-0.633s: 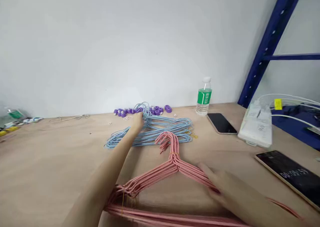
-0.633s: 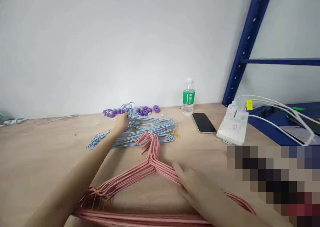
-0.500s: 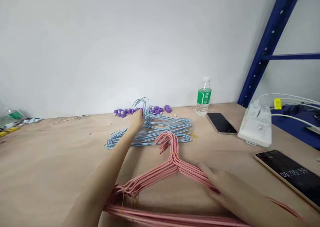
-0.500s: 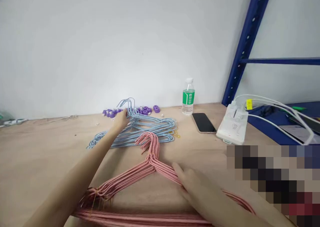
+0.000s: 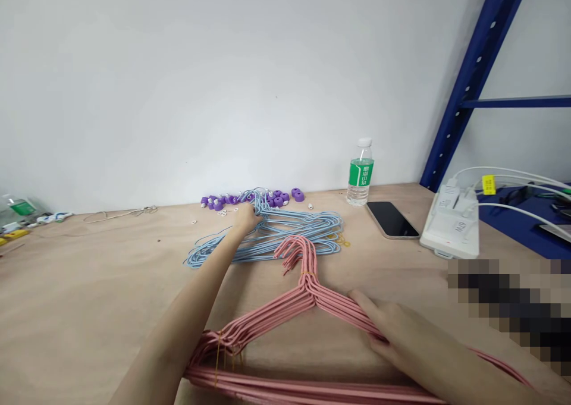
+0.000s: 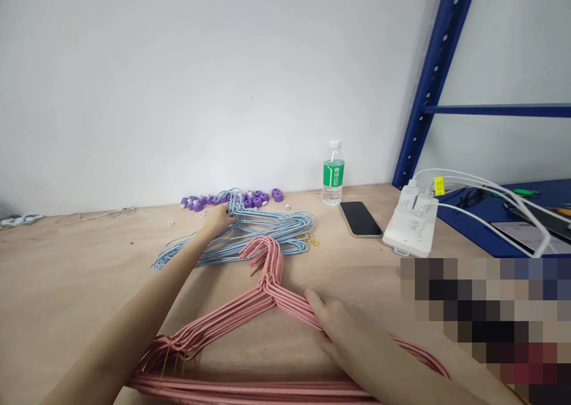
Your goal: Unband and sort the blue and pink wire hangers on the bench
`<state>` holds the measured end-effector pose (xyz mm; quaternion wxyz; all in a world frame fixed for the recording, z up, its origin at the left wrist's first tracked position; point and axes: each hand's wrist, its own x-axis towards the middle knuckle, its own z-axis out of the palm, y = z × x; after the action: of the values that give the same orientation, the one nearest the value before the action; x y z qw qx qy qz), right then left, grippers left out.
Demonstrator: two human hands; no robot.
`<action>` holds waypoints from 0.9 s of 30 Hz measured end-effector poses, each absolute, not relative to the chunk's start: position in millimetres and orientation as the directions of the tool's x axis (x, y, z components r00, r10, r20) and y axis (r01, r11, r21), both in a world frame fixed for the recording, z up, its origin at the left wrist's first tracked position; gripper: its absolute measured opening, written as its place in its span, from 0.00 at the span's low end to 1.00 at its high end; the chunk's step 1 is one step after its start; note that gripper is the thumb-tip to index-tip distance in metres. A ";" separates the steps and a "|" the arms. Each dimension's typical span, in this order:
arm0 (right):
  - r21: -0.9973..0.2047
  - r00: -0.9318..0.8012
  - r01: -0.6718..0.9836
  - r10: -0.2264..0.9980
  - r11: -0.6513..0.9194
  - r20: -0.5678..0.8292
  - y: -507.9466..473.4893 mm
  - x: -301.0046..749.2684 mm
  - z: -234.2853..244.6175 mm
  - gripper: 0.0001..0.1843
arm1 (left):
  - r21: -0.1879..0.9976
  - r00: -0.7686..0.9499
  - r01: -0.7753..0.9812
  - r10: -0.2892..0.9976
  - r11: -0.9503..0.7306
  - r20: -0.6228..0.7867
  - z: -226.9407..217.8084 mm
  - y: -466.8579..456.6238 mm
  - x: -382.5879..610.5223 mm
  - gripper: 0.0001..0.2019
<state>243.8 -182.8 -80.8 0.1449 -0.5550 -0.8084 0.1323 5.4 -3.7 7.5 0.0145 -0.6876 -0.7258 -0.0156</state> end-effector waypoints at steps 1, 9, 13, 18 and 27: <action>-0.374 -0.344 0.859 0.935 0.351 0.088 -182.9 243.8 -80.2 0.27 | 0.000 -0.060 0.998 0.997 0.060 0.043 8.4 -3.5 4.3 0.11; -0.328 -0.361 0.866 0.926 0.378 0.115 -185.2 243.4 -79.7 0.27 | -0.013 -0.082 0.996 0.991 0.084 0.103 7.2 5.5 -6.1 0.14; -0.343 -0.357 0.863 0.928 0.372 0.108 -184.7 243.4 -79.9 0.28 | -0.018 -0.049 0.999 0.992 0.051 0.113 3.0 5.4 -4.7 0.13; -0.332 -0.362 0.875 0.932 0.352 0.035 -181.8 240.6 -71.5 0.28 | -0.042 -0.051 0.997 0.989 0.057 0.138 2.2 4.1 -3.9 0.12; -0.315 -0.348 0.895 0.936 0.315 -0.052 -183.1 237.9 -61.5 0.27 | -0.051 -0.006 0.999 0.996 0.011 0.090 3.9 1.1 -4.8 0.12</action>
<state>237.9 -183.1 -61.5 0.0702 -0.5668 -0.8078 0.1459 -4.8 1.1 3.9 0.0498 -0.7031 -0.7092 -0.0134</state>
